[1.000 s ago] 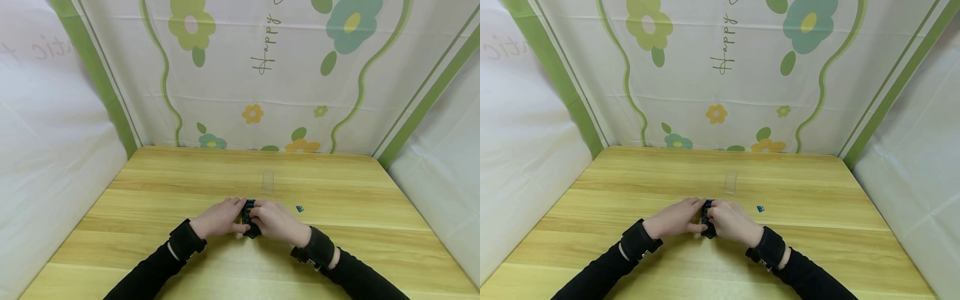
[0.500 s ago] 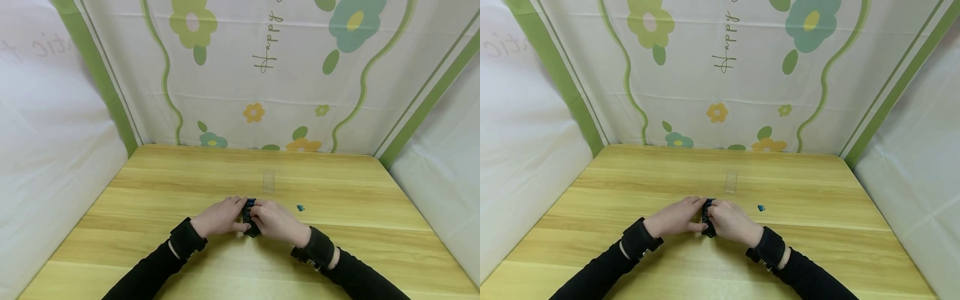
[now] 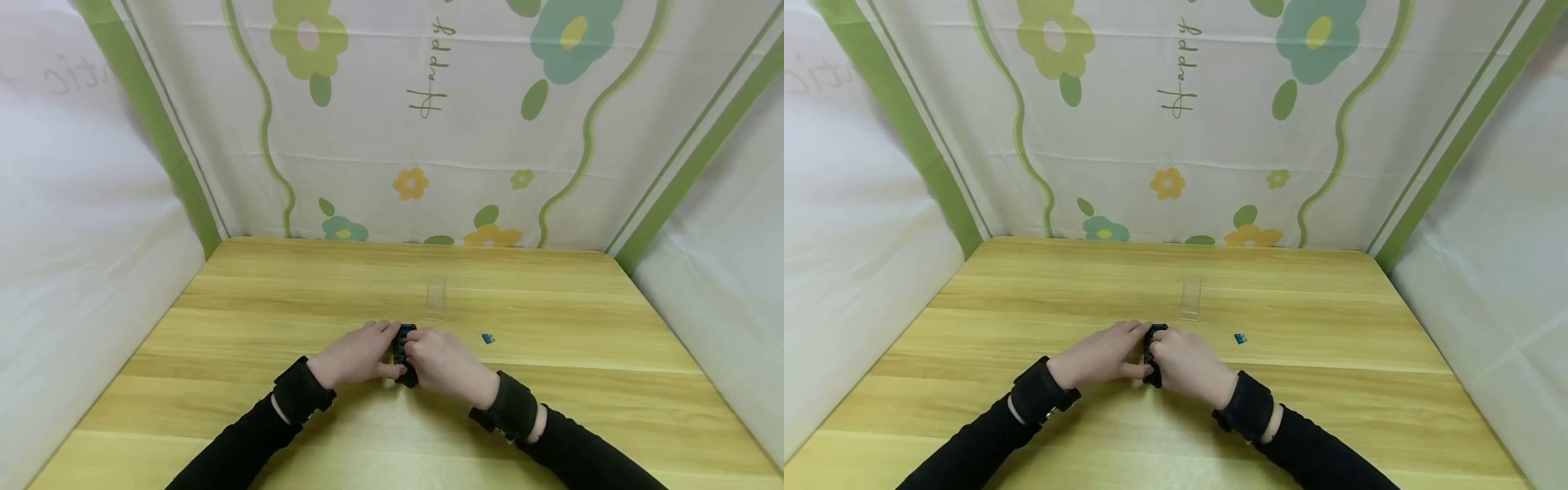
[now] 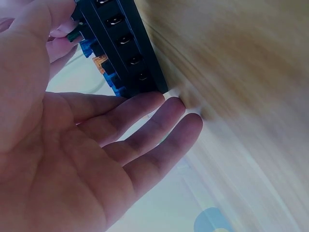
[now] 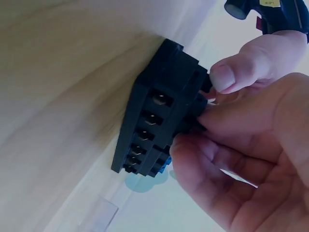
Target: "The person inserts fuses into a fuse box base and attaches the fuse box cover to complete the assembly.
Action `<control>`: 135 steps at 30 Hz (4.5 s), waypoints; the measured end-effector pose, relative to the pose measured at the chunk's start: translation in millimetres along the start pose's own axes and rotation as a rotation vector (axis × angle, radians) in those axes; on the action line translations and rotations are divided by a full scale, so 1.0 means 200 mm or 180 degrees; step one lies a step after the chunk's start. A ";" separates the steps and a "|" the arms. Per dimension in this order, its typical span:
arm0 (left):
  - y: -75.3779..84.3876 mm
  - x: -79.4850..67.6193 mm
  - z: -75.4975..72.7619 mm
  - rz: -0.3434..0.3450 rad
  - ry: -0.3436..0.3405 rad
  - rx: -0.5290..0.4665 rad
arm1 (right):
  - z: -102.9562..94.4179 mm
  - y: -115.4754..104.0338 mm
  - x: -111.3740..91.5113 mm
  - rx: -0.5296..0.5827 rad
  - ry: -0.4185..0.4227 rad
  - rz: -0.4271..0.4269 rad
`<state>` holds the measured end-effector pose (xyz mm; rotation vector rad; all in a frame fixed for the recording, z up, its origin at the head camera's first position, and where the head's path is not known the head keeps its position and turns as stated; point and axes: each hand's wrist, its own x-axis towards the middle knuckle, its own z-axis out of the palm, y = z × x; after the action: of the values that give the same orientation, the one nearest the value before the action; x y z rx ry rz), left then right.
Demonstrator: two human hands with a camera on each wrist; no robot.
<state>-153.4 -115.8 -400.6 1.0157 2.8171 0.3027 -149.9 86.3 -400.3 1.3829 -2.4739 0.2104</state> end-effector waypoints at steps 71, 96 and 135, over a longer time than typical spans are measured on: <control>0.00 0.00 0.00 0.0046 0.0034 -0.0087 | -0.04 0.03 0.07 -0.0175 -0.0231 0.0106; -0.01 0.00 0.00 0.0060 0.0021 -0.0062 | -0.09 0.11 0.09 0.0779 -0.0641 0.0000; -0.02 0.00 0.00 0.0101 0.0069 -0.0093 | -0.06 0.08 0.10 0.0299 -0.0623 -0.0033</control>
<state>-156.2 -118.3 -401.4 1.0581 2.8094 0.3593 -169.9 82.3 -382.0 1.5207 -2.6447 0.2000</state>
